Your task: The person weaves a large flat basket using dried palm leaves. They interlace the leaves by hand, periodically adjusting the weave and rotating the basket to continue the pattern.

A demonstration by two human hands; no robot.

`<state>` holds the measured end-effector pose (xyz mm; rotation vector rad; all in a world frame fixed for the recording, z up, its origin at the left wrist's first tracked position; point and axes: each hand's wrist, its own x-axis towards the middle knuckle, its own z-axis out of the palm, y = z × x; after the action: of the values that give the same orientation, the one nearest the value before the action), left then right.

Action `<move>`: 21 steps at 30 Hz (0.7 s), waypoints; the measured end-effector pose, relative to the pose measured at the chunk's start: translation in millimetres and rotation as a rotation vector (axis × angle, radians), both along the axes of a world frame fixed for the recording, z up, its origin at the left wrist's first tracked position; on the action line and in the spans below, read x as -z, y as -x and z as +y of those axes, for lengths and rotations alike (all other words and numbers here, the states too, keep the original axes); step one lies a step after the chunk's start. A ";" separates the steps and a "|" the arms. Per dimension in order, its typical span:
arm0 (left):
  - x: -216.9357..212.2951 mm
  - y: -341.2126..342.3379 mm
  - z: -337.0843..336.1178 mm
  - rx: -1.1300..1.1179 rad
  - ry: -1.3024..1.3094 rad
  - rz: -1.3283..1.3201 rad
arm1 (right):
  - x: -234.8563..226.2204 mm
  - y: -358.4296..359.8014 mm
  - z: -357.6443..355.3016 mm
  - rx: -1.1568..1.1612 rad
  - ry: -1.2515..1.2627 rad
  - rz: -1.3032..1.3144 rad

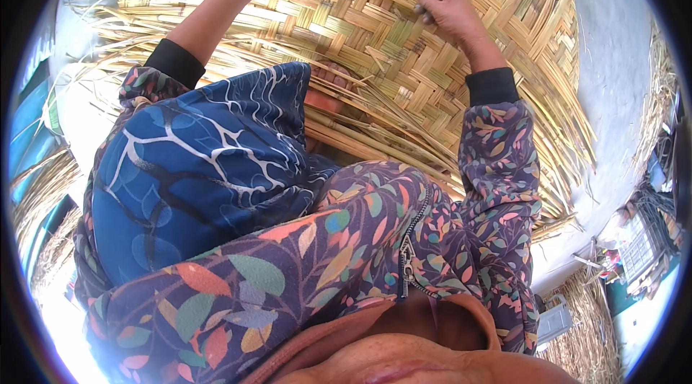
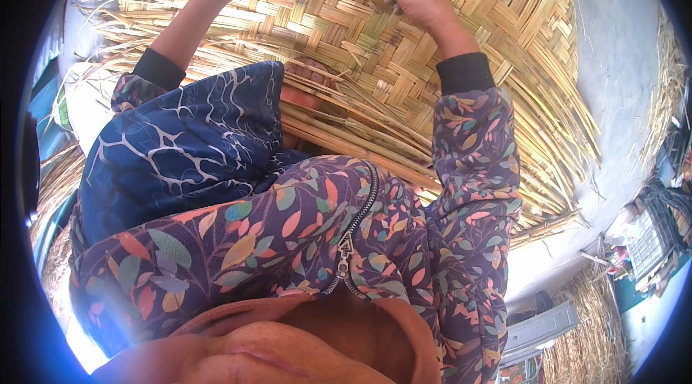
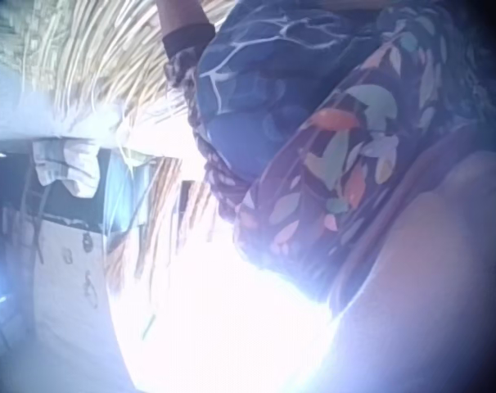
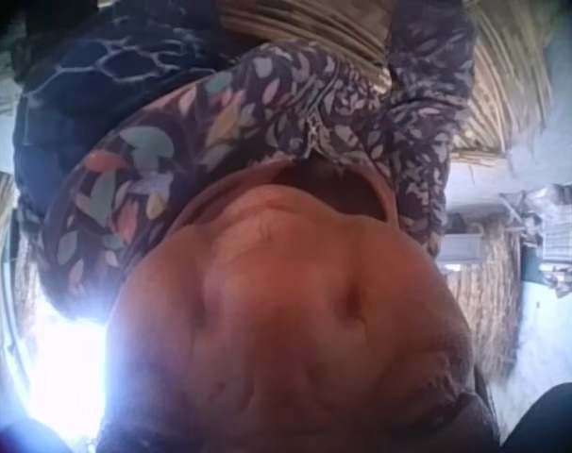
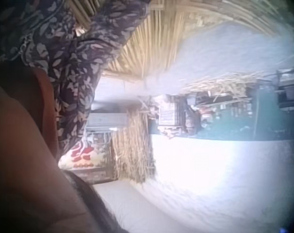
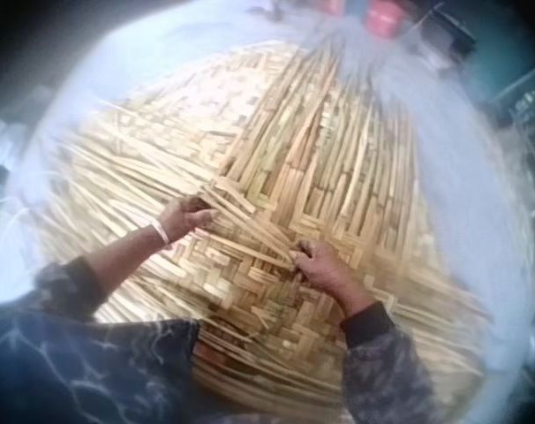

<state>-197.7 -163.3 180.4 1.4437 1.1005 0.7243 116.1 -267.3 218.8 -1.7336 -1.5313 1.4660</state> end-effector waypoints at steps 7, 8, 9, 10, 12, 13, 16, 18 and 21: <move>-17.3 -18.8 -27.4 0.437 -0.912 0.849 | 17.6 -26.0 14.5 -0.123 -0.200 -0.318; -20.3 -20.0 -28.0 0.446 -0.950 0.848 | 19.5 -25.5 13.9 -0.117 -0.217 -0.330; -18.1 -17.3 -23.8 0.506 -0.891 0.829 | 20.7 -25.5 13.2 -0.111 -0.235 -0.341; -13.3 -11.1 -16.3 0.565 -0.832 0.809 | 21.8 -27.3 12.5 -0.118 -0.305 -0.379; -22.2 -14.2 -16.4 0.546 -0.531 0.757 | 22.4 -34.3 7.2 -0.121 -0.449 -0.474; -29.7 -17.4 -16.4 0.533 -0.394 0.753 | 19.8 -37.8 3.5 -0.109 -0.479 -0.513; -31.1 -3.1 -12.3 0.506 -0.185 0.592 | -4.2 -32.4 -4.5 -0.107 -0.563 -0.561; -31.3 4.4 -8.6 0.531 -0.179 0.404 | -10.2 -30.6 -9.0 -0.129 -0.579 -0.542; -61.7 -9.2 -11.5 0.496 -0.117 0.489 | -13.3 -26.5 -23.6 -0.125 -0.316 -0.332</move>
<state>-188.6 -174.8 242.1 1.9599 1.0021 0.0806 142.6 -290.9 232.1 -1.7737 -1.9495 0.9501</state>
